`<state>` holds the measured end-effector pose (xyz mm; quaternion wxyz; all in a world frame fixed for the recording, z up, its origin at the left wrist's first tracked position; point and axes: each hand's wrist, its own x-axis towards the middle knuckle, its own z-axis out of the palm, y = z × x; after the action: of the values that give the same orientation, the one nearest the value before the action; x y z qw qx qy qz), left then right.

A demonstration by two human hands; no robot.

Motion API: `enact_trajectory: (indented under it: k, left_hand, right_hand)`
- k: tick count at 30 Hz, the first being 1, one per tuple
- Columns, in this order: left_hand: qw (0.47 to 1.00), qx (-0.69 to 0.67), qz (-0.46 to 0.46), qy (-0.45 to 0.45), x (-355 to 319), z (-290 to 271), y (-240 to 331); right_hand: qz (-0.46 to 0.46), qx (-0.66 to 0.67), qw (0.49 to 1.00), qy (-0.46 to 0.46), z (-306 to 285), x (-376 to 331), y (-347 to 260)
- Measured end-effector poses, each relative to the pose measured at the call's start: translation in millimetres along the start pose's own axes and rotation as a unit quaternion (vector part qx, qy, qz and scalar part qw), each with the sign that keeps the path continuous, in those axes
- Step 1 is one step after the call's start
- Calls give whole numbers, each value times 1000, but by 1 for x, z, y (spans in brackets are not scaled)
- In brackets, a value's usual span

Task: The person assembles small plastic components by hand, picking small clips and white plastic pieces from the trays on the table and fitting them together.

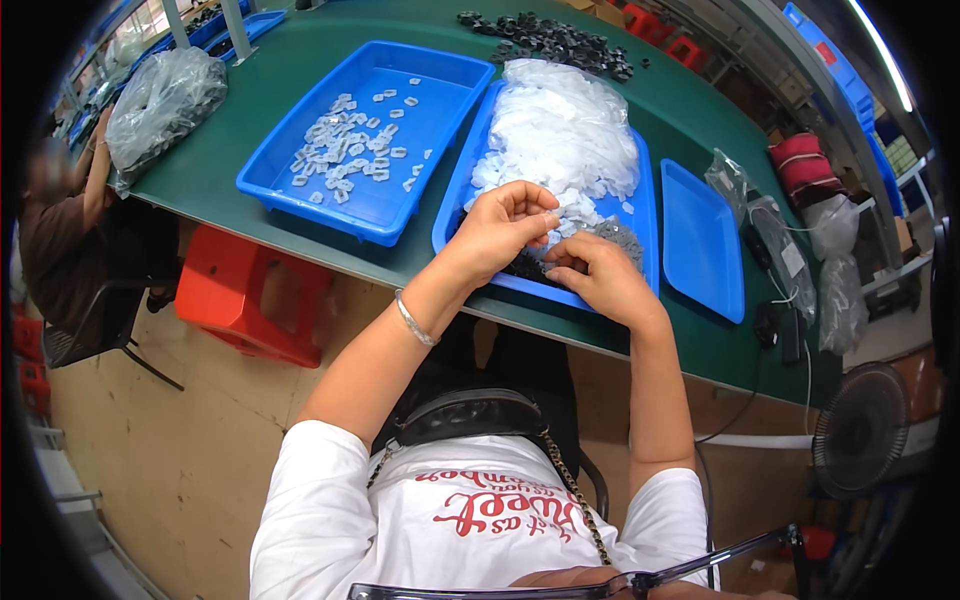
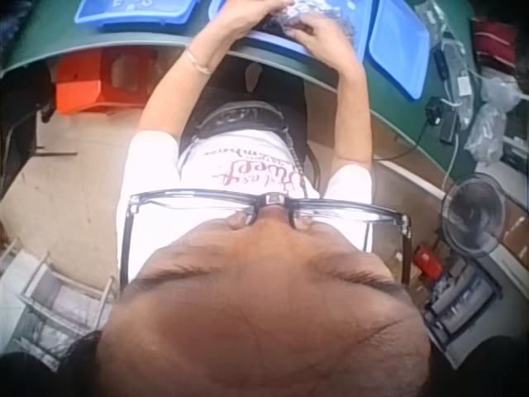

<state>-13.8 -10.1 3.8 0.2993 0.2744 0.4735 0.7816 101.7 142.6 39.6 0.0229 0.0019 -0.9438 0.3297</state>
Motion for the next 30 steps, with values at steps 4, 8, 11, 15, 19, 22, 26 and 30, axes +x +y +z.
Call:
enact_trajectory:
  k: [4, 8, 11, 15, 19, 22, 26, 30]
  left_hand:
    - [999, 13, -20, 27, 0, 1, 2]
    - [999, -5, -31, 30, 1, 3, 4]
    - [999, -17, -35, 27, 1, 2, 3]
    - [998, -33, -37, 35, 1, 1, 1]
    - [999, 1, -24, 39, 2, -1, 0]
    - [999, 29, -13, 32, 3, -2, -1]
    - [998, 34, -26, 40, 4, 0, 1]
    - [998, 12, -45, 35, 1, 3, 3]
  right_hand:
    - [-8, -6, 1000, -10, 0, 0, 1]
    - [-31, -11, 999, 11, 3, -2, 6]
    - [-14, 19, 999, 26, 4, -4, 7]
    - [1, 80, 996, 39, 4, -6, 12]
    - [58, 167, 984, 25, 0, -8, 10]
    - [46, 183, 981, 34, -4, -9, 15]
    - [36, 267, 960, 78, -3, -4, 17]
    - [5, 306, 945, 118, -7, 3, 9]
